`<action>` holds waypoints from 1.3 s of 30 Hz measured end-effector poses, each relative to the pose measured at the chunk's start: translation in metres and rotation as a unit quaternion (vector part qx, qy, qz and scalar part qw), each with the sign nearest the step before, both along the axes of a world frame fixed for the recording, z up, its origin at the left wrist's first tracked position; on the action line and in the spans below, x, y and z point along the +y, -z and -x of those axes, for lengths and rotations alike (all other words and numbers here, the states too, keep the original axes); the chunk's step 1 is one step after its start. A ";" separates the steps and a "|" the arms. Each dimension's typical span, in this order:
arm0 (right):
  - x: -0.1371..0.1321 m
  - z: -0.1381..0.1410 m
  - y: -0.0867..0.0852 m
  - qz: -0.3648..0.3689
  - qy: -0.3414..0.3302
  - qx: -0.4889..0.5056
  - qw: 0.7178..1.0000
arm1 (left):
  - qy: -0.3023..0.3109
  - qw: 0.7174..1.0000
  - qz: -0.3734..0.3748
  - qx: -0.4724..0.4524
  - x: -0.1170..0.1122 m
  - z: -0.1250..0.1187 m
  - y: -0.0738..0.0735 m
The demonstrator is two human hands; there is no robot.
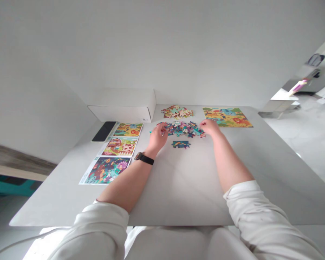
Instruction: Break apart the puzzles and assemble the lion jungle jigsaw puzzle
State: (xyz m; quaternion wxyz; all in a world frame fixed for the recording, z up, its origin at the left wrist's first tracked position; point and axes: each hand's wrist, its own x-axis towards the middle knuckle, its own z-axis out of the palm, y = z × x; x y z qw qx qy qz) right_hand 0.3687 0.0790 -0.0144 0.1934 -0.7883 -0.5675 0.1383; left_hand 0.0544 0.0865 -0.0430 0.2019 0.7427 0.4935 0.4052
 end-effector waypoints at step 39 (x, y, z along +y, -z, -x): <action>0.029 0.103 0.040 -0.170 -0.169 -0.079 0.968 | -0.002 0.993 0.005 0.120 0.039 0.021 0.027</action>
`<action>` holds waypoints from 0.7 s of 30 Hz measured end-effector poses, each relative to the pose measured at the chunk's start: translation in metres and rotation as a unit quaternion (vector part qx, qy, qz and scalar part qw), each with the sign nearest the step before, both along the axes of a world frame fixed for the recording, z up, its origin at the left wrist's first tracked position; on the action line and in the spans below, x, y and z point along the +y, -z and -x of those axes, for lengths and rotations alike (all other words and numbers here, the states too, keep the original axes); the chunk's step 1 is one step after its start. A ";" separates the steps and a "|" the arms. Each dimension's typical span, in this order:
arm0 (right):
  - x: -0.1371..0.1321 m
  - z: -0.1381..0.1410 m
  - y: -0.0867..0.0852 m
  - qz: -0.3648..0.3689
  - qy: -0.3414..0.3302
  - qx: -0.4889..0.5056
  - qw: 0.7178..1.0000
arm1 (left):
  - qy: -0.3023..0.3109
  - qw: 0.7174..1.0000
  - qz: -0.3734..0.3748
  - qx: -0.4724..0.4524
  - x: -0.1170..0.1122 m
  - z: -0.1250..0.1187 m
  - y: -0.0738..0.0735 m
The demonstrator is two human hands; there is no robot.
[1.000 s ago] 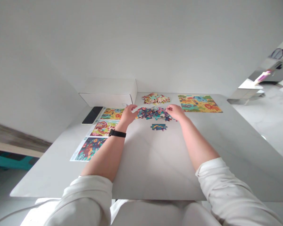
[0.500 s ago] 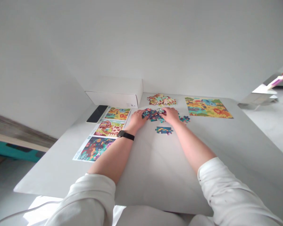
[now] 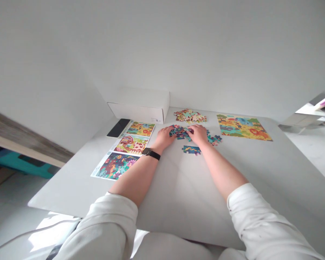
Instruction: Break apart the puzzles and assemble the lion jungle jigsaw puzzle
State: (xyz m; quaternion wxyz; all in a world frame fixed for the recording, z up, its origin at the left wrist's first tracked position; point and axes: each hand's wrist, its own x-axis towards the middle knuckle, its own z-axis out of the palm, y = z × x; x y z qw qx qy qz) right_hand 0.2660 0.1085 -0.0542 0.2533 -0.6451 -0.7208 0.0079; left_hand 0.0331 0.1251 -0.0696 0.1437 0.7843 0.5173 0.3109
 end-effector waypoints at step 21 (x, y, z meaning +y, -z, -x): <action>-0.047 0.007 -0.015 -0.119 -0.102 0.080 0.984 | 0.038 0.853 0.267 -0.446 -0.038 -0.047 -0.019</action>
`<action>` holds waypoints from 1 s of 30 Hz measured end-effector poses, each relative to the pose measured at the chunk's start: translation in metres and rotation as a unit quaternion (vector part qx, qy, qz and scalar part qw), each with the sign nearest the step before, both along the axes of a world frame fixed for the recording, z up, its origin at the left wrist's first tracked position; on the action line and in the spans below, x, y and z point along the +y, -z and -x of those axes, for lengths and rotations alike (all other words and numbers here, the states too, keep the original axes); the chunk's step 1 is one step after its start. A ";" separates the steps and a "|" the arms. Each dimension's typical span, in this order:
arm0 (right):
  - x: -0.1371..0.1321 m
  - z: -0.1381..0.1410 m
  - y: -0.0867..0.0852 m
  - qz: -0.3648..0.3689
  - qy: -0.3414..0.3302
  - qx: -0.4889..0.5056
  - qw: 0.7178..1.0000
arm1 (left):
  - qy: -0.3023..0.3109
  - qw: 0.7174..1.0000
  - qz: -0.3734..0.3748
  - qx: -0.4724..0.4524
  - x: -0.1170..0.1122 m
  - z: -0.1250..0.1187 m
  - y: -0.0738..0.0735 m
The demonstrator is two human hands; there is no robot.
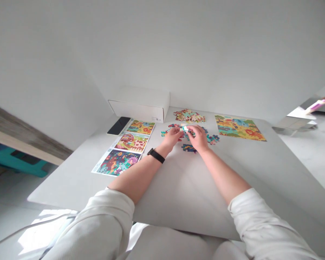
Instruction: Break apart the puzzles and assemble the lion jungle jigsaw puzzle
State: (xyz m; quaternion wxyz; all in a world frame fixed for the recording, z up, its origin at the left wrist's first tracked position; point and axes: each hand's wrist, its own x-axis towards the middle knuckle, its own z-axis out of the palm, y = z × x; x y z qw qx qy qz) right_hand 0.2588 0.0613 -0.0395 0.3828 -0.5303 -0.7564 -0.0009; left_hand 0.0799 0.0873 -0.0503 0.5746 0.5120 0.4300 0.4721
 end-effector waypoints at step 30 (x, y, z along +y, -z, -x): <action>0.023 -0.006 0.014 0.217 -0.080 0.396 0.889 | -0.018 0.994 -0.110 -0.020 0.006 0.009 0.006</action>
